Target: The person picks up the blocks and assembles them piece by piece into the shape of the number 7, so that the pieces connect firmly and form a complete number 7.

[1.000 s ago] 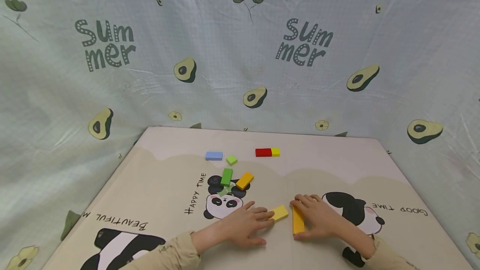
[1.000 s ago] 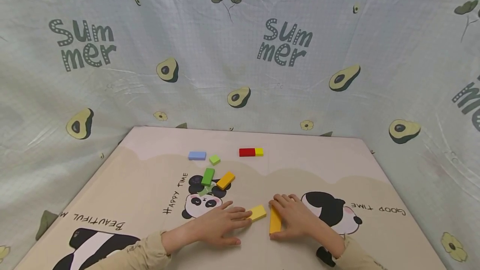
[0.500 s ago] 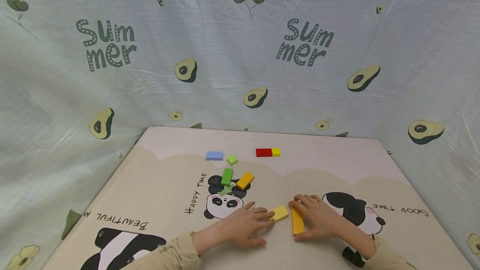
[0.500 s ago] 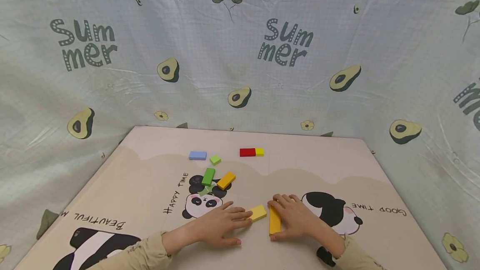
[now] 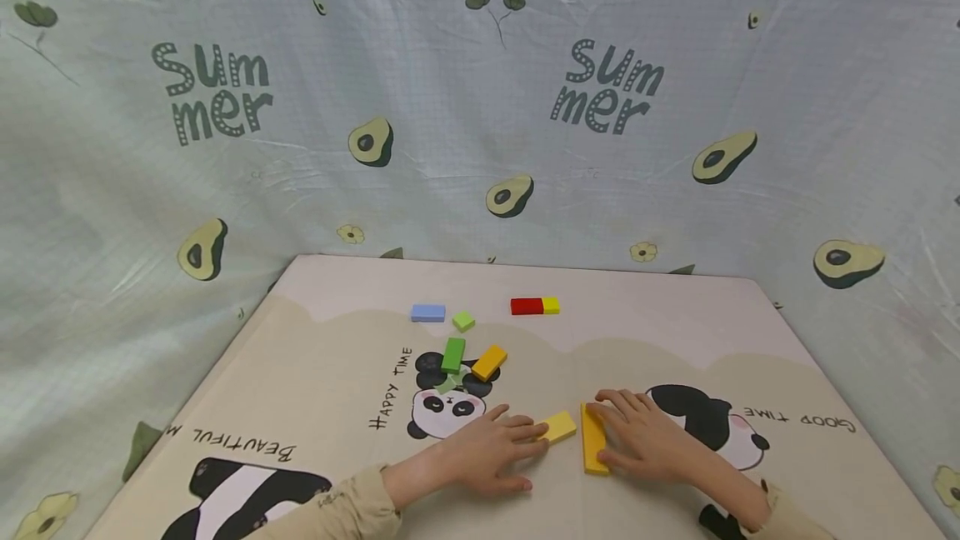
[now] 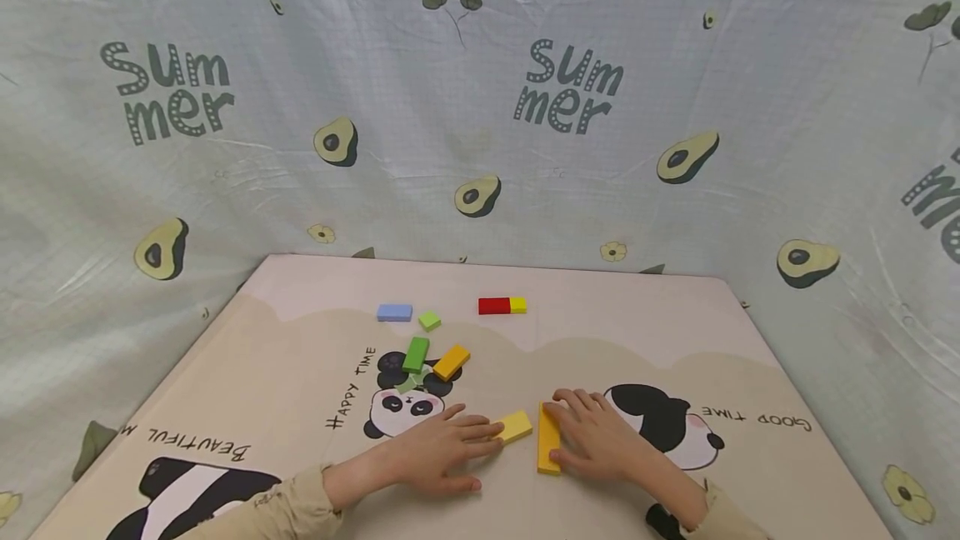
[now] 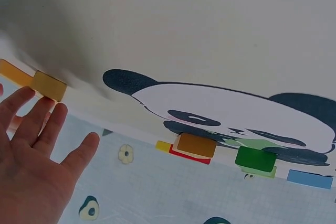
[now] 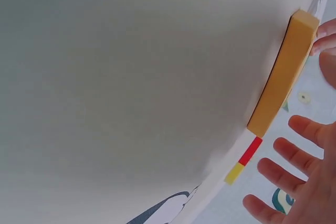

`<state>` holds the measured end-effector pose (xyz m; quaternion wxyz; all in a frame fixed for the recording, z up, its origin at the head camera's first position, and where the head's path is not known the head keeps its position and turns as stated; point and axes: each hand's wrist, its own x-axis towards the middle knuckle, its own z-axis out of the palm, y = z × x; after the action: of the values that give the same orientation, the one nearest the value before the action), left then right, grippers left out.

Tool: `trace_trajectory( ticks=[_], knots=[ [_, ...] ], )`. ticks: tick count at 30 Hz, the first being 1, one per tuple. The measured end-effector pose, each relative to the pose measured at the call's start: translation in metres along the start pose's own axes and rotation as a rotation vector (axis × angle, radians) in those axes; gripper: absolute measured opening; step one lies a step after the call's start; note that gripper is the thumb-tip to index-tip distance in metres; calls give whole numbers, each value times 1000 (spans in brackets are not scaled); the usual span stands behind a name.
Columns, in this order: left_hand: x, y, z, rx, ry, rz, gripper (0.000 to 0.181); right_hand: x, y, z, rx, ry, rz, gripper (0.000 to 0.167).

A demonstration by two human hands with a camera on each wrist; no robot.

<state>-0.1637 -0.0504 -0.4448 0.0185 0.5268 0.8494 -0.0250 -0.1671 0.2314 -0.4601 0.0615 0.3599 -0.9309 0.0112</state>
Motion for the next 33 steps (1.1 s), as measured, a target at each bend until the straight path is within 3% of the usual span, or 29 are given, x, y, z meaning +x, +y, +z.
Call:
trace_trajectory(
  ticks=[7, 15, 20, 27, 33],
  knots=[
    [0, 0, -1, -8, -7, -9, 53, -4, -2, -3, -39, 37, -40, 36],
    [-1, 0, -1, -38, -16, -27, 54, -7, -4, 1, -90, 33, -89, 31],
    [-1, 1, 0, -52, -18, -33, 53, -9, -4, 1, -89, 77, -119, 28],
    [8, -3, -5, -78, 77, -15, 39, -8, -2, -1, -61, 151, -145, 28],
    [19, -6, -3, -22, 109, 10, 38, -5, -1, -5, -52, 130, -150, 28]
  ],
)
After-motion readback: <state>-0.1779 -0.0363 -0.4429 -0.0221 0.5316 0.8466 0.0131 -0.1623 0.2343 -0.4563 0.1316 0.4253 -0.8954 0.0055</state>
